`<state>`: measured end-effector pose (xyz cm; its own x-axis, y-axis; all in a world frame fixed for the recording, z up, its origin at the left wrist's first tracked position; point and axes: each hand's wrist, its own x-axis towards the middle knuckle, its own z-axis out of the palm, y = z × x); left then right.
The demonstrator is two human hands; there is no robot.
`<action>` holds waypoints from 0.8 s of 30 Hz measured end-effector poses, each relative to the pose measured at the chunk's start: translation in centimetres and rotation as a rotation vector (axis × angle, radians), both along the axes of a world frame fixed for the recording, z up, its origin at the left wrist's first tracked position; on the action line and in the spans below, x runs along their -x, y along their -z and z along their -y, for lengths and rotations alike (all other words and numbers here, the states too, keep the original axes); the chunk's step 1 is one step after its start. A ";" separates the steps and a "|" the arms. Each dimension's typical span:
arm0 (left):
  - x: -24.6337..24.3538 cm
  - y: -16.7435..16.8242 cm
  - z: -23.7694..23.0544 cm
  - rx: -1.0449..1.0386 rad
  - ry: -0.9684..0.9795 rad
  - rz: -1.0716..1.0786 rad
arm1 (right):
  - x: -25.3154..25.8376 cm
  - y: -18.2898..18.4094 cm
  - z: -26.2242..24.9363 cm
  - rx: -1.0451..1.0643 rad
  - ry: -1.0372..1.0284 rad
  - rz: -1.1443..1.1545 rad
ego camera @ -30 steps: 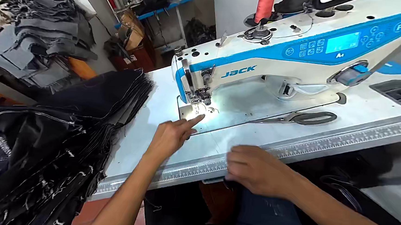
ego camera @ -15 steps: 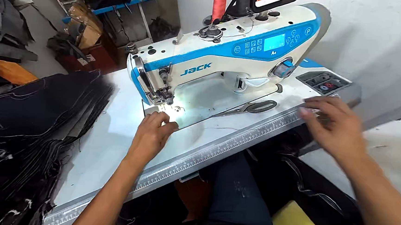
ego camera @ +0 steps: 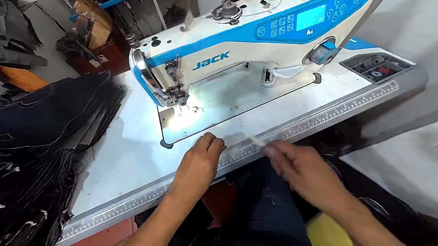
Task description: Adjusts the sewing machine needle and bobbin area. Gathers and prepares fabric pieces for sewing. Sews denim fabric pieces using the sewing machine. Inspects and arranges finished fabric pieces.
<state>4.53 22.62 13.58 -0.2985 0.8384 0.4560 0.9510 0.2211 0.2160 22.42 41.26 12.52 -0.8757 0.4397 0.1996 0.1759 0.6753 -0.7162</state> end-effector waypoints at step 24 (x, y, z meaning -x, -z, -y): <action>6.4 -0.5 5.6 -0.235 -0.220 0.061 | 7.5 -2.1 -6.4 -0.314 -0.143 -0.067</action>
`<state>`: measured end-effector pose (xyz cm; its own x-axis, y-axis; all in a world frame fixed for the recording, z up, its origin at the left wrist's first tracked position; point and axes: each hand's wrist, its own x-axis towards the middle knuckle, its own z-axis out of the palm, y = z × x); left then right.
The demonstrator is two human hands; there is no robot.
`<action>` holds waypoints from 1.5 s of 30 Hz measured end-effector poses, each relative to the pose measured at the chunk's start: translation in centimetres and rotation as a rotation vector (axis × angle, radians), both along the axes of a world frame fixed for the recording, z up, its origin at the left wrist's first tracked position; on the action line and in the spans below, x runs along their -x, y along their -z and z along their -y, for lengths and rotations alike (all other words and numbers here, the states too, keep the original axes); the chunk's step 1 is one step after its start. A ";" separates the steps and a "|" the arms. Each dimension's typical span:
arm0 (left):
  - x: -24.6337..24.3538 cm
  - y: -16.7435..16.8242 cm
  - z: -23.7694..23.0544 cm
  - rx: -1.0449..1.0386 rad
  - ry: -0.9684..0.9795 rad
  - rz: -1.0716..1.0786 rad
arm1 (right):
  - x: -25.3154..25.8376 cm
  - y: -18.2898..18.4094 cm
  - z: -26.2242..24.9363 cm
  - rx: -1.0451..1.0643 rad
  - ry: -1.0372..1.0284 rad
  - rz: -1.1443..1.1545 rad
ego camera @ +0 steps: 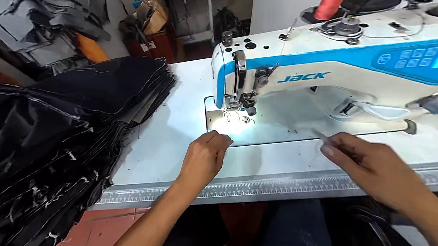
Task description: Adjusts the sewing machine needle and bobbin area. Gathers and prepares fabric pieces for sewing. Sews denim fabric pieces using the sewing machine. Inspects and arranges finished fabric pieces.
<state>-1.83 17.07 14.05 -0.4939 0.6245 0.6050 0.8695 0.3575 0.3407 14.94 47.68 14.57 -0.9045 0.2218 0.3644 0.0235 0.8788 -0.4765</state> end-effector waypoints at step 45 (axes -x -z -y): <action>10.5 2.0 -2.8 0.082 0.223 -0.010 | 14.4 1.7 5.9 -0.018 -0.192 0.076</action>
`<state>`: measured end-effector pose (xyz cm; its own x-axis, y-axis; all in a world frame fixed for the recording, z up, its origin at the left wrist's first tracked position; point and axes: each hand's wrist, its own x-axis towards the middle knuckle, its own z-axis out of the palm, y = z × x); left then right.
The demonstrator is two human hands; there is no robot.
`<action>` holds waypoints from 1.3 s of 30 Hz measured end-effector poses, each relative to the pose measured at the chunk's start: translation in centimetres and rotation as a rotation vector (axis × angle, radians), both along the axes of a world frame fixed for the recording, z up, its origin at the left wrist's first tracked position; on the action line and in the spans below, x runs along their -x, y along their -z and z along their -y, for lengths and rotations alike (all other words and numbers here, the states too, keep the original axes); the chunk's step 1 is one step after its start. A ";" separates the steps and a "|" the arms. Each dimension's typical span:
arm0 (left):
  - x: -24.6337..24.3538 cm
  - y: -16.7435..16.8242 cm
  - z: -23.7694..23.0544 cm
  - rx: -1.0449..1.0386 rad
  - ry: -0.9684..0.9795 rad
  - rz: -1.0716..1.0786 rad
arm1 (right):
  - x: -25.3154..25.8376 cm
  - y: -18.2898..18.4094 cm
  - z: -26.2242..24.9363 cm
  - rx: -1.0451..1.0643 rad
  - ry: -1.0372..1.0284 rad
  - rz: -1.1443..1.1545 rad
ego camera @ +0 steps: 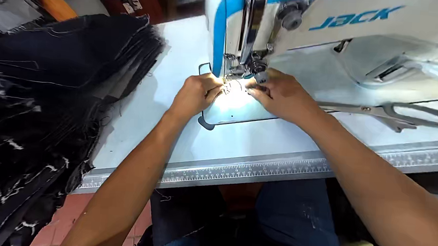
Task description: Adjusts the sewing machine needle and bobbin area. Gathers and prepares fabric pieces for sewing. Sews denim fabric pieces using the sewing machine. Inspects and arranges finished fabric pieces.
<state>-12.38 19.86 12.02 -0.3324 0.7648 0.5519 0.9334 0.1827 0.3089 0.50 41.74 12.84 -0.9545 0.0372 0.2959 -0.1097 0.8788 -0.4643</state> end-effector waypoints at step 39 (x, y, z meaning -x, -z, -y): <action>-1.4 0.0 -1.0 -0.007 -0.113 -0.143 | 3.3 0.6 1.9 0.006 0.004 -0.079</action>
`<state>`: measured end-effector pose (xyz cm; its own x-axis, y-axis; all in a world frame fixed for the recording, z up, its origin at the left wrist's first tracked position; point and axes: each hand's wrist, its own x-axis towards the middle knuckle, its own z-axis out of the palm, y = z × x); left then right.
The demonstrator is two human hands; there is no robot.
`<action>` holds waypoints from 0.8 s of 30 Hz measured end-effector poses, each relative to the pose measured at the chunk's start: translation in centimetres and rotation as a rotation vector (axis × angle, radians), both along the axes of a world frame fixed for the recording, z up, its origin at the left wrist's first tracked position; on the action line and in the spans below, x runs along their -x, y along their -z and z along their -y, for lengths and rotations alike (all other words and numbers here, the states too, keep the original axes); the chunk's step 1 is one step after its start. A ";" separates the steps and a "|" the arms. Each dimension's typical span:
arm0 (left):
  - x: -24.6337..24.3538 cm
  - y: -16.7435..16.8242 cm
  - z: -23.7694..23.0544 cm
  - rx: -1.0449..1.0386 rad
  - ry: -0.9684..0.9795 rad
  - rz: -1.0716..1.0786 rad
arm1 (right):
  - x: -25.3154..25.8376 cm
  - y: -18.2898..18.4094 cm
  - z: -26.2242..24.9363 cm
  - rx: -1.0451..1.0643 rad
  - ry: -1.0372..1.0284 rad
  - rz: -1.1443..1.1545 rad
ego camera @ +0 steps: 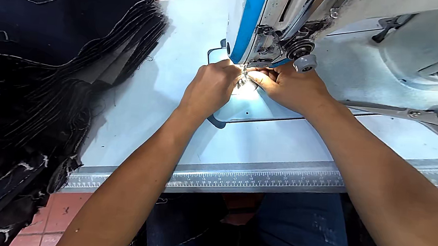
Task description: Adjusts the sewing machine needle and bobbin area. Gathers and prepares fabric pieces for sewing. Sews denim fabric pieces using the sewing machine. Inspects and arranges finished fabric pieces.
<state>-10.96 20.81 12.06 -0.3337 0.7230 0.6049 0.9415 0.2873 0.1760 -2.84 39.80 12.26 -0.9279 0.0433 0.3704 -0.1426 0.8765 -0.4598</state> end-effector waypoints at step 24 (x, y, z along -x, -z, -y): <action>-0.6 -0.4 -0.4 0.038 -0.095 -0.002 | 0.7 0.6 -0.1 0.049 -0.067 -0.037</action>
<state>-10.41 21.23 12.48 -0.4004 0.7106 0.5786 0.9102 0.3813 0.1615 -3.54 39.87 11.64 -0.9148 0.0000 0.4038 -0.2184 0.8411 -0.4947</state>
